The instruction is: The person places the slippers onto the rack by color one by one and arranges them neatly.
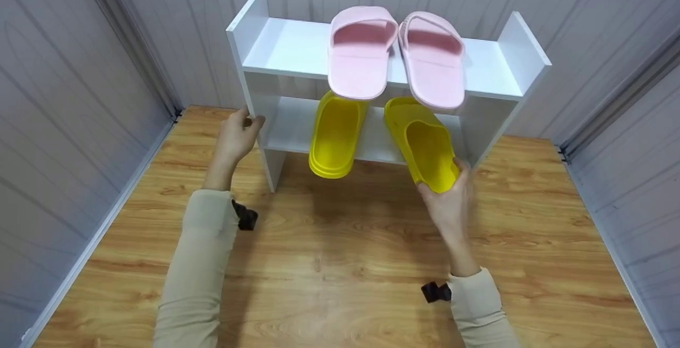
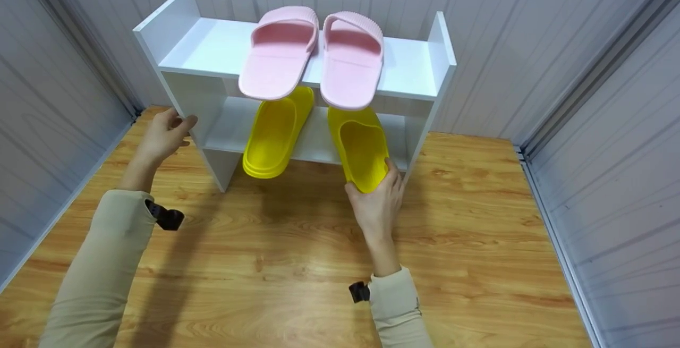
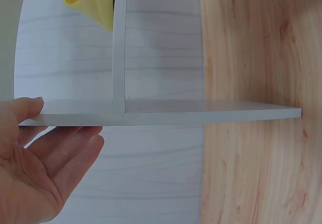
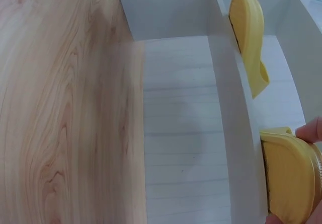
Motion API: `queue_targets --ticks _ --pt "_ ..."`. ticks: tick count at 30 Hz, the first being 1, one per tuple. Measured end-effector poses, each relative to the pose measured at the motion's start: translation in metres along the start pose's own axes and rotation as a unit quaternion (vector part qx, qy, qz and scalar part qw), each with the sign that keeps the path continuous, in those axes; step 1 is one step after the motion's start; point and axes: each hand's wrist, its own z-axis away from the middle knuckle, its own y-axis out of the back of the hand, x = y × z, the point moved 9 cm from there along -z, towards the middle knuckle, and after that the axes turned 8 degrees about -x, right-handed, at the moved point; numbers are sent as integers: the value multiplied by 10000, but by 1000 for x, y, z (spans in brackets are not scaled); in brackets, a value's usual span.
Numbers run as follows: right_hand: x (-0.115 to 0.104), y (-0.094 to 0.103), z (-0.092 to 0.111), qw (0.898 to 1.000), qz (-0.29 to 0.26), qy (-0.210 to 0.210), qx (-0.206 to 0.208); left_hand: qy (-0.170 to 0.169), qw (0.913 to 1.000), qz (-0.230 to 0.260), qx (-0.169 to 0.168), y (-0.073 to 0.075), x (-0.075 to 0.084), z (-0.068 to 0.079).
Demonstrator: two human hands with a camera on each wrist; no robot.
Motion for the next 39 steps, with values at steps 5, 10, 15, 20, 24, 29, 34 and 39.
queue_targets --ticks 5,10,15,20,24,29,34,39 --pt "0 -1 -2 9999 104 103 74 32 10000 -48 -67 -1 4 2" --pt "-4 -3 -3 9995 110 278 117 26 10000 -18 -28 -1 3 1" --pt "-8 -7 -3 9991 117 409 -50 -21 10000 -22 2 0 2 0" --pt "-7 -13 -1 9986 89 342 -391 -28 10000 -13 -38 -1 2 1" --pt "-7 -18 0 9983 121 245 -519 -11 10000 8 -46 -1 3 1" --pt "-9 -21 0 9982 154 332 -467 -32 10000 5 -63 -1 4 1" --pt "-14 -23 0 9980 191 549 -249 -12 9999 -4 -104 -1 3 0" --pt "-18 -26 1 9976 66 662 -199 37 9999 -80 -97 -1 2 1"
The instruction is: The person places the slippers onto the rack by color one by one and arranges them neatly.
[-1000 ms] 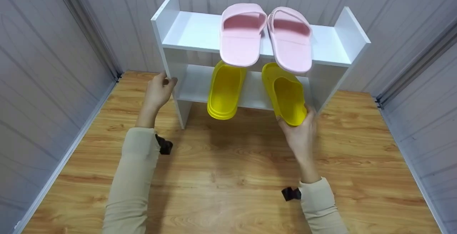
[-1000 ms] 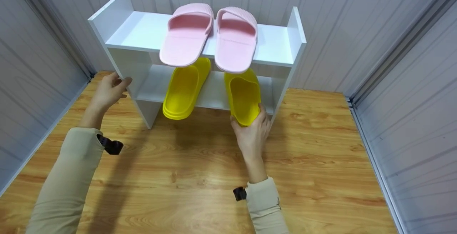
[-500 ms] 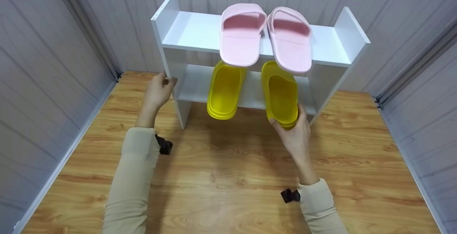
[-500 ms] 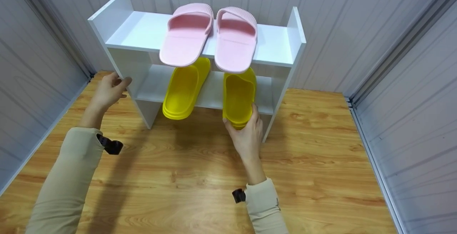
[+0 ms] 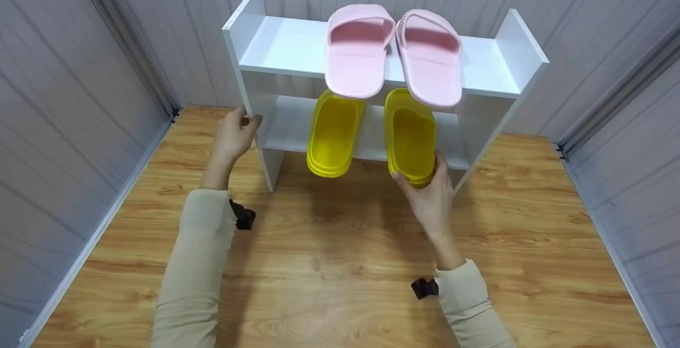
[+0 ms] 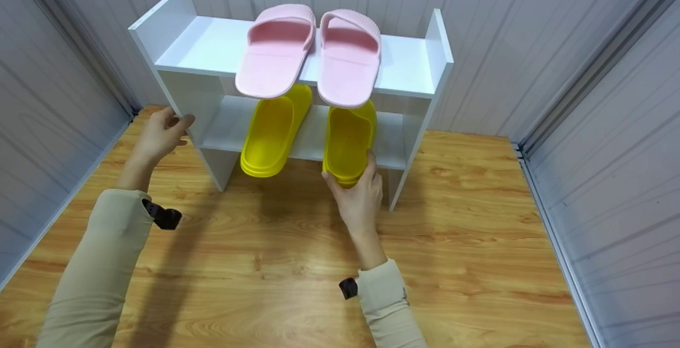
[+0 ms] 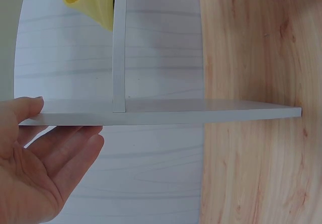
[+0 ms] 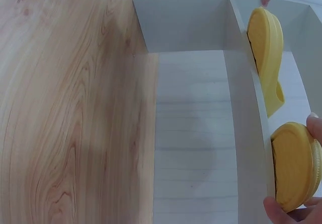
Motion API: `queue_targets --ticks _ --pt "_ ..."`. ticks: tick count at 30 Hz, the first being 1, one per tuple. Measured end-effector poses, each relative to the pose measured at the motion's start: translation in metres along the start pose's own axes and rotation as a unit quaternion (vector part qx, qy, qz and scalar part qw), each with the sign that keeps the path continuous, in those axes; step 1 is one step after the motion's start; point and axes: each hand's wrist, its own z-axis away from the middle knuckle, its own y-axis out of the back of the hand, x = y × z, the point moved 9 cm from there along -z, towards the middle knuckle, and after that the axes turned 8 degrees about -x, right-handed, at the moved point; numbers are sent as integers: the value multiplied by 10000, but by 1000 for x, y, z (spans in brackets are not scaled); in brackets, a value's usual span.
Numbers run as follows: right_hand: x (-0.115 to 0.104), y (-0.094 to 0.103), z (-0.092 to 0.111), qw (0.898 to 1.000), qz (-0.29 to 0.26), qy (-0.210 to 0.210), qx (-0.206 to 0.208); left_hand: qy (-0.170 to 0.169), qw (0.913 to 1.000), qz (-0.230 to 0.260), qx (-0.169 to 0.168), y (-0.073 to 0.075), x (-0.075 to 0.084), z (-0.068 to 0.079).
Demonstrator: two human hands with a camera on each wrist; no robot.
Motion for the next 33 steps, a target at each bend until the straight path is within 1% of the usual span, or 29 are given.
queue_targets --ticks 4,10,14,17,20,21,23,28,30,33 --pt "0 -2 0 9999 -93 -17 -61 22 10000 -32 51 1 -1 0" --pt "3 1 -1 9991 -232 -103 -337 11 10000 -31 62 0 -1 0" --pt "6 12 -2 9986 -96 -236 -465 1 10000 -1 72 -1 -1 0" --pt "10 23 -4 9972 121 -412 -620 14 10000 4 70 -2 -1 0" --pt "12 36 -7 9966 149 -404 -704 3 10000 1 52 -2 0 -1" --pt "13 41 -8 9968 141 -331 -716 -3 10000 14 39 -3 0 -1" --pt "11 50 -10 9976 83 -40 -692 -59 10000 16 11 -4 1 0" --pt "8 77 -11 9953 161 718 -634 -336 9993 72 -113 -7 1 5" --pt "10 89 -11 9939 265 904 -567 -484 9987 40 -168 -7 1 9" --pt "18 108 -11 9924 445 1050 -470 -700 9969 -238 -279 -5 1 14"
